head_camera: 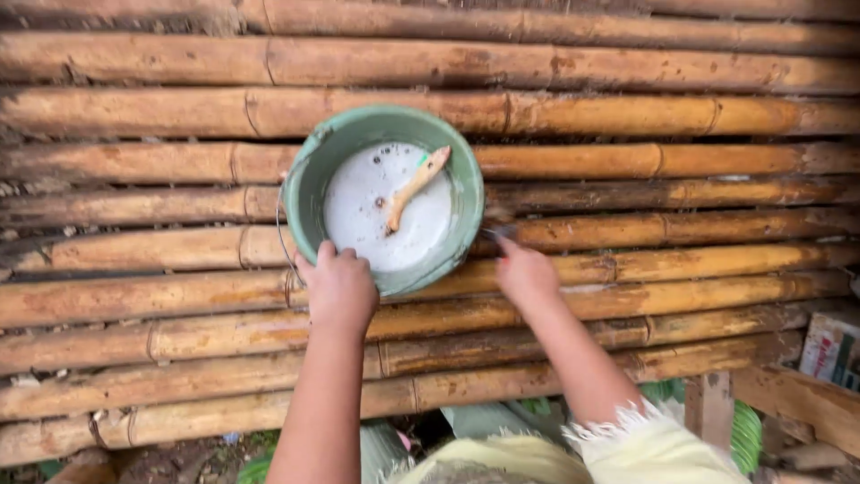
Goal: Scrubbing a bamboo floor with a brush and soapy water.
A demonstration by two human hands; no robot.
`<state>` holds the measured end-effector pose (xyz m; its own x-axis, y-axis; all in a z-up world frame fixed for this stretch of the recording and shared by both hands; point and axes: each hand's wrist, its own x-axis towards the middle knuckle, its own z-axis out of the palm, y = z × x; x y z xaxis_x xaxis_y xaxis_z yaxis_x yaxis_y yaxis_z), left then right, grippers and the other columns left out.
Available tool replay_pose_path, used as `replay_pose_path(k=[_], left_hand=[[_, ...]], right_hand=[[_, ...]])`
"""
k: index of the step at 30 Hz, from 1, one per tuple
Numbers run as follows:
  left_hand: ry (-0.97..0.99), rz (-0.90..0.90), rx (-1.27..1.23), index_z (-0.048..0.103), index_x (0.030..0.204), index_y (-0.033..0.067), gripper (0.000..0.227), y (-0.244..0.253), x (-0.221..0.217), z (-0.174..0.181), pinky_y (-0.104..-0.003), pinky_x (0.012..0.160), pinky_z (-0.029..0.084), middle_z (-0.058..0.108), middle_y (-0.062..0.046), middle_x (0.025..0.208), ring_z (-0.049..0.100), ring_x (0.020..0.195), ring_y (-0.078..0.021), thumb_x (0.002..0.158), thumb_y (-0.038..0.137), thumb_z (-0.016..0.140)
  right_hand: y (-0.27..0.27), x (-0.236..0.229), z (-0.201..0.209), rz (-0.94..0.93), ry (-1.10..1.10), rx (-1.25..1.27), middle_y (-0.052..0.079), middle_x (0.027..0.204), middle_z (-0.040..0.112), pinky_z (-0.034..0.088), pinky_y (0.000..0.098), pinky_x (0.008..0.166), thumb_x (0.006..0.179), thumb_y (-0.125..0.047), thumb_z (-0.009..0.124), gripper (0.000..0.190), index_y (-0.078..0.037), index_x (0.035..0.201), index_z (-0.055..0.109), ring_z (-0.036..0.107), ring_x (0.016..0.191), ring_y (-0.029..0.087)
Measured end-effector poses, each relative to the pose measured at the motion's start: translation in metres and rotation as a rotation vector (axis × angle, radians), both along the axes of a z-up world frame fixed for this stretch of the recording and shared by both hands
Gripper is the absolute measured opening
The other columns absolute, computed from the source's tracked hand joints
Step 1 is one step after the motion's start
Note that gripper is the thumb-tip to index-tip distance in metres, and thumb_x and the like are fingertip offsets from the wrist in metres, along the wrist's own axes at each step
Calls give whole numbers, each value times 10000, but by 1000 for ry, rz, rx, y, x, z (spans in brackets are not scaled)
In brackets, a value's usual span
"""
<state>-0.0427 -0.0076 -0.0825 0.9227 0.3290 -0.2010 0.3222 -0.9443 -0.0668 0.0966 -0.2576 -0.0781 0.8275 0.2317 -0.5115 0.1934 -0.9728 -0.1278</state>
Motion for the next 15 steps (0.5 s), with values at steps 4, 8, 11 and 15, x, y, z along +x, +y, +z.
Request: replay_pose_path(k=[4, 8, 11, 15], left_hand=[[-7, 10, -29, 810, 894, 223, 206, -4, -1, 4, -752, 1073, 262, 716, 44, 868, 550, 1101, -245, 849, 139, 627], [3, 23, -52, 809, 882, 207, 198, -2, -1, 8, -763, 1068, 257, 720, 31, 867, 540, 1098, -259, 834, 129, 634], [-25, 26, -65, 807, 874, 199, 183, -2, 3, 7, -758, 1061, 272, 723, 23, 867, 544, 1095, -265, 827, 140, 640], [-26, 23, -63, 805, 880, 202, 188, -2, 2, 4, -749, 1066, 274, 721, 26, 871, 541, 1102, -259, 839, 158, 626]], right_hand=[[5, -9, 62, -85, 120, 216, 217, 981, 733, 529, 541, 899, 883, -306, 607, 398, -285, 1278, 660, 664, 1033, 428], [-79, 31, 40, -359, 95, 19, 114, 1151, 715, 488, 471, 993, 891, -384, 603, 418, -448, 1303, 618, 620, 1161, 346], [-106, 46, 12, -423, 25, -156, 64, 1141, 728, 467, 464, 1005, 889, -439, 571, 421, -521, 1302, 594, 623, 1174, 304], [25, 7, 64, -137, 116, -61, 143, 1016, 747, 517, 484, 962, 926, -282, 535, 454, -389, 1363, 588, 674, 1090, 353]])
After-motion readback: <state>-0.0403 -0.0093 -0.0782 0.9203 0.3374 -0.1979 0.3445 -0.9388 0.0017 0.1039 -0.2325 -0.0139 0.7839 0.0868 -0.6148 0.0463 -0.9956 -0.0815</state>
